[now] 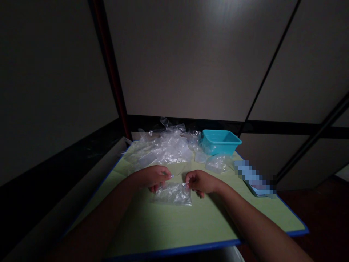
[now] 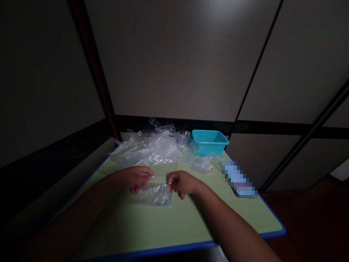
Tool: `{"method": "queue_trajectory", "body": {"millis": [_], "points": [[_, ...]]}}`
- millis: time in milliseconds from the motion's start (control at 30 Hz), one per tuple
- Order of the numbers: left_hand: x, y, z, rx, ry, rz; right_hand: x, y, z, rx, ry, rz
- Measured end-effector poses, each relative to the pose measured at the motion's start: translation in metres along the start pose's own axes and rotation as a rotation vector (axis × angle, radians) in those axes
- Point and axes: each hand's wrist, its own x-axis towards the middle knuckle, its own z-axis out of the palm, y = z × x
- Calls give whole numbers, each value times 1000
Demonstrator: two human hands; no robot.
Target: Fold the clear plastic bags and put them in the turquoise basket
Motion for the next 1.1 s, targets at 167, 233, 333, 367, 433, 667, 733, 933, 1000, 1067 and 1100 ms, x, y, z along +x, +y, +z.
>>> {"method": "queue_trajectory", "body": {"millis": [167, 233, 333, 367, 433, 667, 733, 933, 1000, 1067, 1100], "points": [[-2, 0, -1, 70, -22, 31, -1, -1, 1, -2, 19, 4], [-2, -1, -3, 91, -36, 40, -1, -2, 1, 0, 20, -2], [-2, -1, -5, 118, -42, 37, -1, -1, 1, 10, 15, -9], [-2, -1, -5, 129, -42, 39, -1, -1, 1, 14, 12, -4], [-3, -1, -6, 148, -44, 54, 0, 1, 1, 20, 9, 6], [-4, 1, -5, 181, -13, 58, 1, 4, 1, -12, 25, -5], [-3, 1, -5, 207, -22, 34, 1, 4, 0, -19, 26, -9], [2, -3, -6, 205, -57, 28, 1, 3, 1, -19, 29, 2], [2, -3, -7, 205, -56, 29, 0, 2, 1, -22, 34, 9], [1, -3, -8, 216, -54, 24, -1, 0, 1, -29, 38, 14], [1, -2, -8, 226, -54, 21, -1, -1, 1, -32, 39, 16]]}}
